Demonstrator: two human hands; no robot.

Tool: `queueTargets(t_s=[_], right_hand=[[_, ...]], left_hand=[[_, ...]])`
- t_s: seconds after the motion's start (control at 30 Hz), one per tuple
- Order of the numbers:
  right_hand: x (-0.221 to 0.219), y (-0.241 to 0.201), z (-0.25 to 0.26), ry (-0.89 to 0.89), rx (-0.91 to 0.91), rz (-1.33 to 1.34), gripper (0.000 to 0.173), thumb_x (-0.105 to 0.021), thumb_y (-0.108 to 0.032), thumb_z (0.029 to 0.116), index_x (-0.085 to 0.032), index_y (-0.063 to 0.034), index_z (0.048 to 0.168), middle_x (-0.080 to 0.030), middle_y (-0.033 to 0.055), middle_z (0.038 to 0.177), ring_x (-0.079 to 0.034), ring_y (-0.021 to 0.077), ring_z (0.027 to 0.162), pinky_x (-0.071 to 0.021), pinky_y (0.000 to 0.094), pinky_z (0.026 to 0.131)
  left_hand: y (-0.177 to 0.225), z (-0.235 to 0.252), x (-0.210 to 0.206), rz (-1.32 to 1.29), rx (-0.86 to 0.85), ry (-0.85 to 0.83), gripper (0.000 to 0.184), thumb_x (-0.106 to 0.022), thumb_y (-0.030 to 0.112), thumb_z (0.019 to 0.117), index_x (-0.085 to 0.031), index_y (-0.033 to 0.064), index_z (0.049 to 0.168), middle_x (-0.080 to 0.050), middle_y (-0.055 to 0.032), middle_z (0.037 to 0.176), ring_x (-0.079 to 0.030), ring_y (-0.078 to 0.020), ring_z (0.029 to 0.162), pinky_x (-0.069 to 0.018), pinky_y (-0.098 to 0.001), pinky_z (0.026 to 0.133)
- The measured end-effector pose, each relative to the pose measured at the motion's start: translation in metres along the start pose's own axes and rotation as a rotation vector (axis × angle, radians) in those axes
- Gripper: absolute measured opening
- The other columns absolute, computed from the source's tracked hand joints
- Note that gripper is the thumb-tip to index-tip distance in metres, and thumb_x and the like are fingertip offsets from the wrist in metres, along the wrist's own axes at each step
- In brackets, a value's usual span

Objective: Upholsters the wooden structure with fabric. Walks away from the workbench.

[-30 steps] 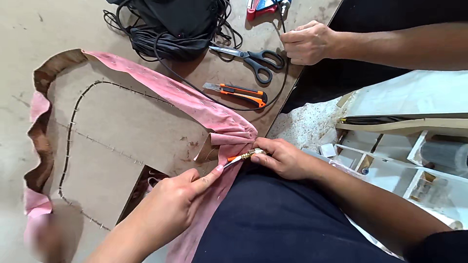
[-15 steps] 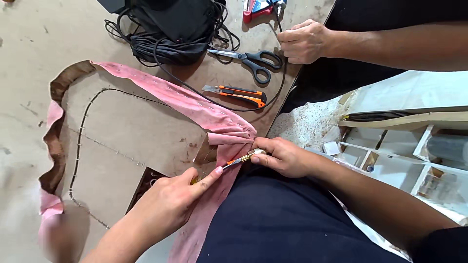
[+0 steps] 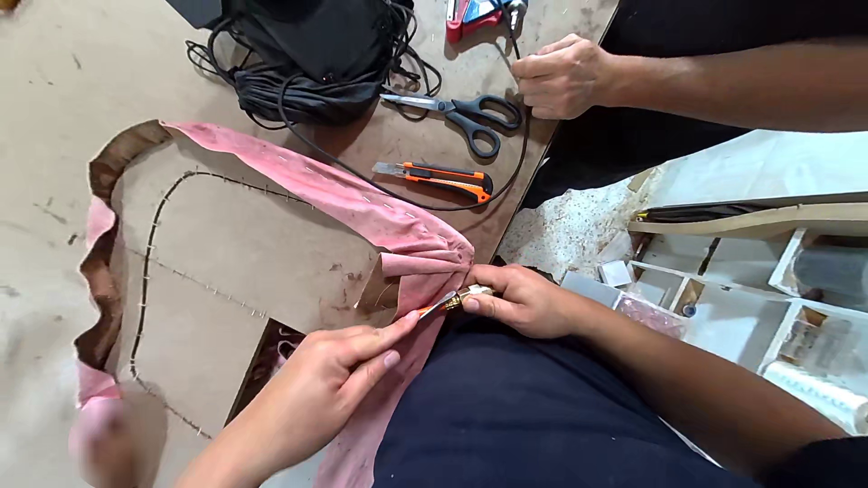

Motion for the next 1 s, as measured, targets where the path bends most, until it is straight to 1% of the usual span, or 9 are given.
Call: queueTargets(t_s=[0.07,0.1,0.17,0.27,0.43,0.5,0.63,0.83,1.0], right_hand=[[-0.001,0.007,0.001,-0.019,-0.052,0.102,0.029,-0.054,-0.037,0.1054,-0.069,-0.0135,0.098,-0.060,-0.0046,0.069,-0.056,0.0059,0.059,-0.0486,0.0271,0.053],[-0.001,0.011,0.002,-0.037,-0.073,0.147,0.030,-0.054,-0.038,0.1054,-0.069,-0.0131,0.096,-0.059,-0.0037,0.069,-0.056,0.0069,0.059,-0.0476,0.0273,0.053],[-0.003,0.014,0.003,-0.049,-0.100,0.198,0.032,-0.054,-0.039,0.1050,-0.069,-0.0130,0.093,-0.058,-0.0031,0.067,-0.054,0.0075,0.058,-0.0465,0.0274,0.052],[-0.003,0.013,0.002,-0.016,-0.099,0.162,0.030,-0.055,-0.038,0.1041,-0.069,-0.0144,0.092,-0.059,-0.0043,0.067,-0.055,0.0069,0.057,-0.0469,0.0273,0.051],[-0.001,0.009,0.002,0.001,-0.089,0.099,0.030,-0.056,-0.040,0.1040,-0.069,-0.0163,0.093,-0.059,-0.0060,0.067,-0.055,0.0057,0.057,-0.0468,0.0268,0.050],[-0.001,0.006,0.002,0.006,-0.077,0.073,0.027,-0.057,-0.038,0.1039,-0.070,-0.0164,0.094,-0.060,-0.0065,0.067,-0.055,0.0049,0.056,-0.0473,0.0262,0.050],[0.002,0.002,0.001,0.029,-0.043,0.017,0.025,-0.057,-0.036,0.1038,-0.068,-0.0165,0.093,-0.058,-0.0081,0.066,-0.054,0.0028,0.055,-0.0457,0.0243,0.048],[0.002,-0.001,0.002,0.020,-0.027,-0.008,0.025,-0.057,-0.036,0.1040,-0.068,-0.0164,0.094,-0.059,-0.0084,0.066,-0.054,0.0024,0.055,-0.0462,0.0239,0.048],[0.002,-0.002,0.003,0.012,-0.018,-0.024,0.026,-0.056,-0.036,0.1045,-0.068,-0.0169,0.093,-0.059,-0.0089,0.067,-0.055,0.0021,0.056,-0.0471,0.0243,0.049]], left_hand=[[0.013,-0.014,0.011,0.155,-0.072,0.116,0.037,-0.049,0.044,0.1067,-0.063,0.0401,0.141,-0.068,0.0082,0.084,-0.061,-0.0030,0.071,-0.0528,-0.0251,0.063],[0.016,-0.020,0.014,0.232,-0.079,0.161,0.037,-0.048,0.042,0.1073,-0.061,0.0412,0.142,-0.064,0.0053,0.080,-0.059,-0.0062,0.066,-0.0503,-0.0273,0.058],[0.020,-0.030,0.014,0.378,-0.076,0.217,0.039,-0.045,0.037,0.1081,-0.058,0.0431,0.144,-0.061,0.0006,0.078,-0.056,-0.0121,0.060,-0.0463,-0.0327,0.050],[0.022,-0.033,0.002,0.474,-0.068,0.217,0.042,-0.042,0.034,0.1080,-0.056,0.0442,0.146,-0.060,-0.0021,0.078,-0.056,-0.0157,0.057,-0.0435,-0.0358,0.045],[0.026,-0.032,-0.009,0.543,-0.070,0.187,0.043,-0.041,0.031,0.1069,-0.057,0.0414,0.146,-0.061,-0.0041,0.078,-0.057,-0.0184,0.055,-0.0430,-0.0366,0.043],[0.026,-0.033,-0.010,0.545,-0.078,0.192,0.044,-0.040,0.030,0.1067,-0.057,0.0404,0.146,-0.060,-0.0038,0.076,-0.056,-0.0179,0.053,-0.0420,-0.0361,0.042],[0.032,-0.037,-0.006,0.512,-0.056,0.166,0.044,-0.042,0.028,0.1077,-0.055,0.0381,0.148,-0.062,-0.0067,0.082,-0.058,-0.0204,0.058,-0.0428,-0.0376,0.044],[0.032,-0.035,-0.007,0.561,-0.039,0.189,0.044,-0.042,0.028,0.1067,-0.059,0.0371,0.146,-0.061,-0.0059,0.079,-0.056,-0.0198,0.055,-0.0411,-0.0368,0.042],[0.029,-0.032,-0.003,0.534,-0.056,0.188,0.044,-0.041,0.030,0.1068,-0.056,0.0408,0.147,-0.059,-0.0037,0.077,-0.055,-0.0178,0.054,-0.0418,-0.0362,0.042]])
Point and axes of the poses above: each hand's wrist, its own z-axis towards the middle knuckle, its own x-axis out of the back of the hand, y = z × x, the point moved 9 cm from there along z, towards the middle knuckle
